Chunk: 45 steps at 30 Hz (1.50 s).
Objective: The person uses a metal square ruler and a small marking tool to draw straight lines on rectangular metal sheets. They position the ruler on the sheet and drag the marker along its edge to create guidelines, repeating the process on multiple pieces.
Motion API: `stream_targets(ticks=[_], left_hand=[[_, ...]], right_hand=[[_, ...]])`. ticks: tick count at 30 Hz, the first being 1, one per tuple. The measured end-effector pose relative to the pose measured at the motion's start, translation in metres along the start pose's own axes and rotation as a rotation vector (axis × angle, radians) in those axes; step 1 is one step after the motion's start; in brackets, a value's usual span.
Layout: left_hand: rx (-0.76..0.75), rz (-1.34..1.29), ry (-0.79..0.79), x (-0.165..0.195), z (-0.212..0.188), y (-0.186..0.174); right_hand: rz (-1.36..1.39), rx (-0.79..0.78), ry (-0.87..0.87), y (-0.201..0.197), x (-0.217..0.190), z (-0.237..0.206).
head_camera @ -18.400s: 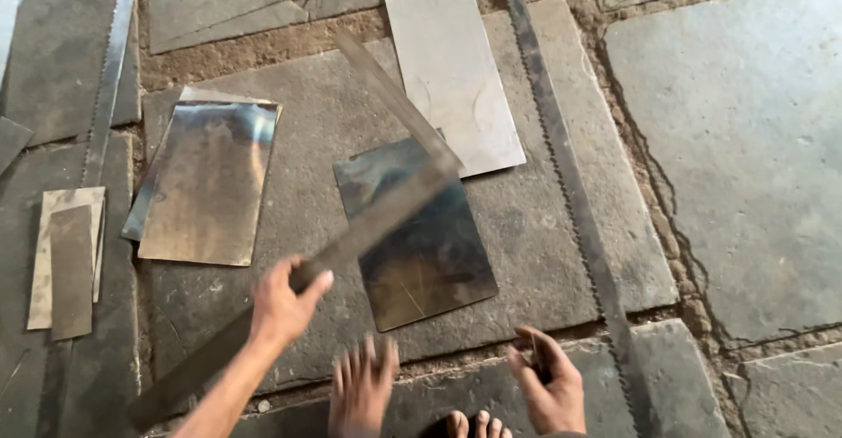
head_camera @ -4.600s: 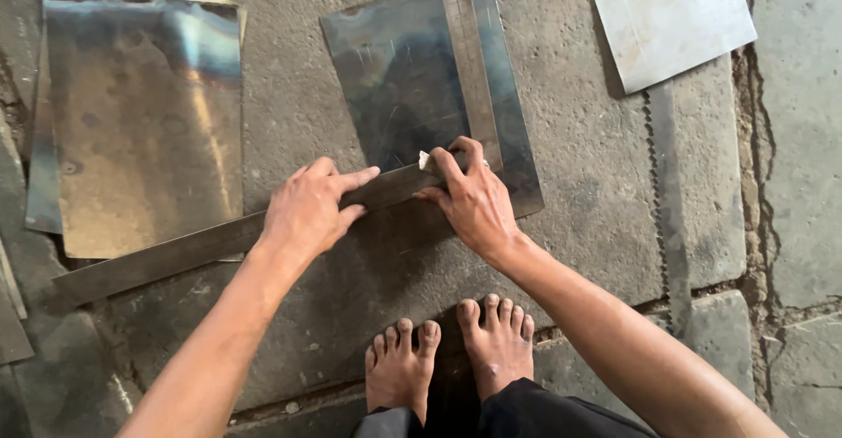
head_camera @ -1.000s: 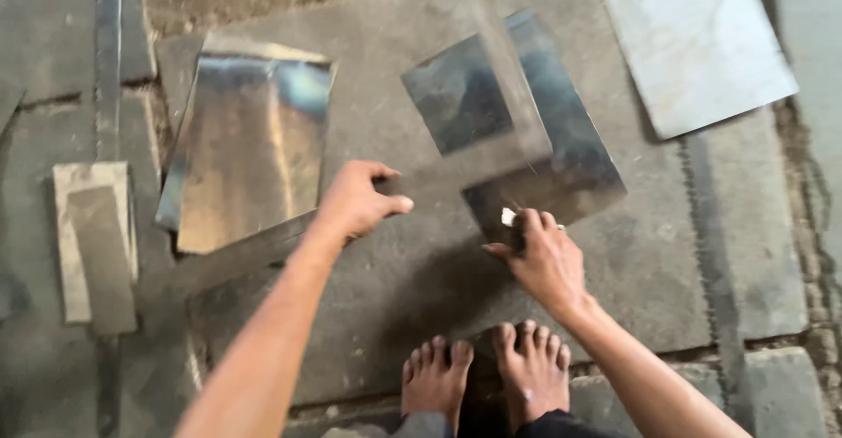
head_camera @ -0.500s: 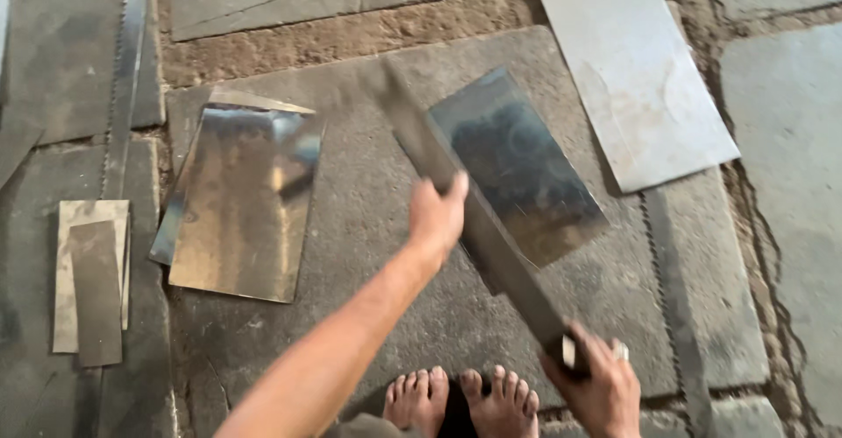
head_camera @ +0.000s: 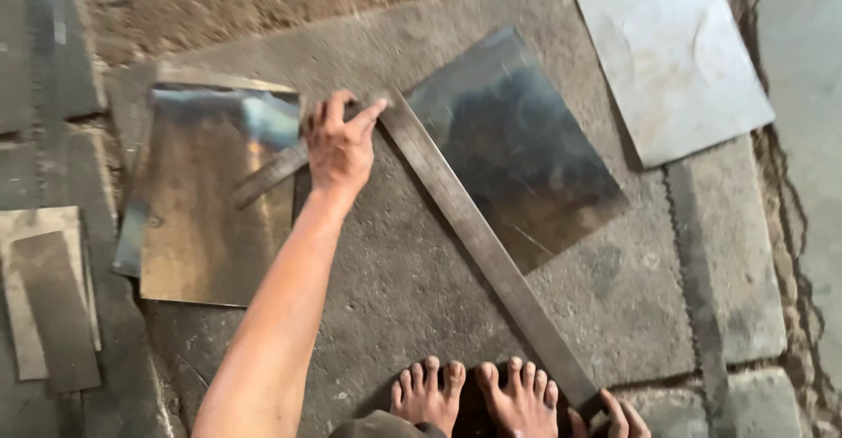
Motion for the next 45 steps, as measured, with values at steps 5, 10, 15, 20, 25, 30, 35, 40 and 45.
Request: stream_targets(ticks=[5, 10, 15, 20, 25, 30, 35, 40, 45], left_hand=[[0.109, 0.019, 0.109, 0.000, -0.010, 0.005], [0.098, 0.030, 0.090, 0.006, -0.003, -0.001], [0.087, -0.005, 0.124, 0.018, -0.001, -0.007], [0.080, 0.036, 0.152, 0.025, -0.001, -0.009], [0.088, 0.041, 0.140, 0.029, 0.000, -0.013], [0.086, 0.034, 0.095, 0.022, 0.001, -0.012], [0.131, 0.075, 0.119, 0.012, -0.002, -0.008], [0.139, 0.085, 0.105, 0.001, -0.004, -0.003], [0.133, 0.031, 0.094, 0.001, 0.000, -0.007]], right_hand=[[-0.214, -0.256, 0.011, 0.003, 0.043, -0.011], [-0.189, -0.198, -0.045, 0.005, 0.009, 0.002], [-0.198, -0.271, -0.009, -0.004, 0.014, 0.008], [-0.197, -0.272, -0.026, -0.002, 0.023, -0.007], [-0.198, -0.264, -0.009, -0.007, 0.029, -0.006], [-0.163, -0.208, -0.059, -0.006, 0.004, 0.023], [-0.651, -0.487, -0.271, 0.081, -0.069, 0.010], [-0.486, -0.311, -0.215, 0.093, -0.082, 0.007], [0.269, -0.329, 0.220, 0.061, -0.001, 0.077]])
Point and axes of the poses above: each hand's wrist, its own z-axis towards the middle knuckle, its own y-axis out of the palm, x = y × z, the point moved 8 cm from there along z, towards the middle knuckle, and after that the axes turned 3 degrees about y, right-handed, at the moved point
